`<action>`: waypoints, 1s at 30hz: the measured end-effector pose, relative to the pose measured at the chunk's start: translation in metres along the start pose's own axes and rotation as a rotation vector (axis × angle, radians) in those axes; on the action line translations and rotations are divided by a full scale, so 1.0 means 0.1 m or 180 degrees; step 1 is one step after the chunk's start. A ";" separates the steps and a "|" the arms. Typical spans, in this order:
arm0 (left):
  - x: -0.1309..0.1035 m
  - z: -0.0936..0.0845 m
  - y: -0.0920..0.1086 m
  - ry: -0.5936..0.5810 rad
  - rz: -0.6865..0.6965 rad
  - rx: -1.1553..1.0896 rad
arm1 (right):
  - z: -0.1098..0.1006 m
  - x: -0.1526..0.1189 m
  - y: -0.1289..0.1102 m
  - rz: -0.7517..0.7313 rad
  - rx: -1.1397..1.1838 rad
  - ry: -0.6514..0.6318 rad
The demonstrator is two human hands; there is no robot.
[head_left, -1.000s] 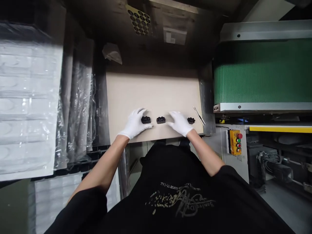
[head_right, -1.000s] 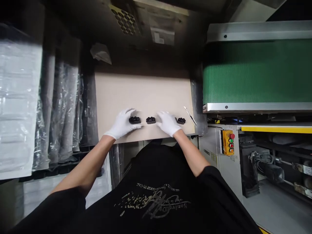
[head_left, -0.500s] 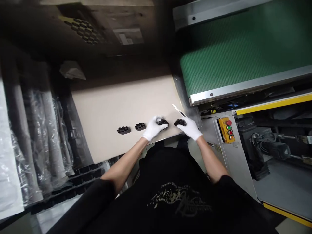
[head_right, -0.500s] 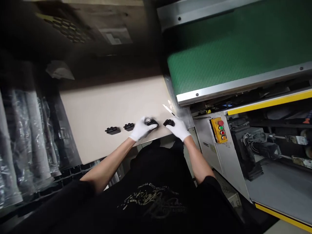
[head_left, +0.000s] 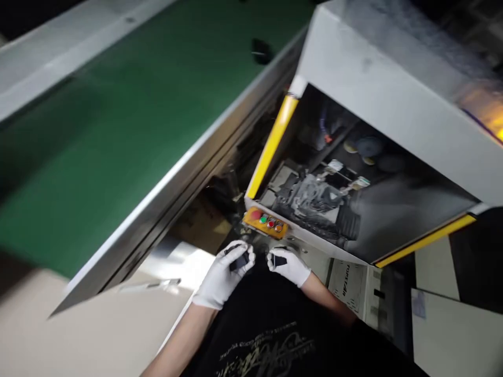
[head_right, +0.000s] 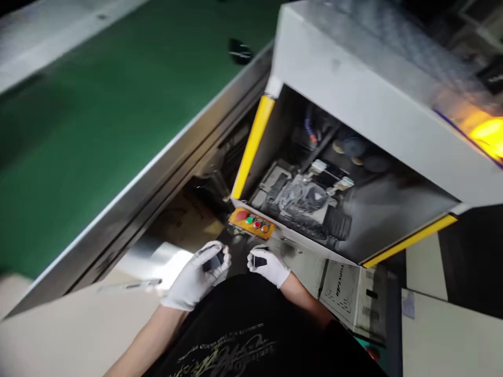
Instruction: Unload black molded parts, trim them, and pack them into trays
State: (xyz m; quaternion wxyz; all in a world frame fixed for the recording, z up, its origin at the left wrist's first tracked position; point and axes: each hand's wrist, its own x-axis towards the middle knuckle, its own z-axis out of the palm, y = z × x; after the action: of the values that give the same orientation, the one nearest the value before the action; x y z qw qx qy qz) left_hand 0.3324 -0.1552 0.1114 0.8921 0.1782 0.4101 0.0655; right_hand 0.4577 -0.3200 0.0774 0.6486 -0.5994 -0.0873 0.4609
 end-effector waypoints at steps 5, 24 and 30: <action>0.80 2.08 0.26 -0.1512 0.1529 0.1551 | -1.09 -0.23 -1.60 -0.1542 -0.1196 0.1557; 2.45 3.42 -0.28 -0.2284 0.2564 0.3117 | -2.72 0.82 -2.05 -0.2354 -0.1506 0.2209; 2.47 3.41 -0.30 -0.2288 0.2358 0.3130 | -2.69 0.84 -1.98 -0.2403 -0.1445 0.2285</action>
State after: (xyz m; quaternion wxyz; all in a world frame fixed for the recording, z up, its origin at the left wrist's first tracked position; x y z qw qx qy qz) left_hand 0.7507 -0.2083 0.1298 0.7074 0.6982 -0.0149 0.1090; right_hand 0.7816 -0.4198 0.1385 0.6122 -0.7702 -0.1664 -0.0660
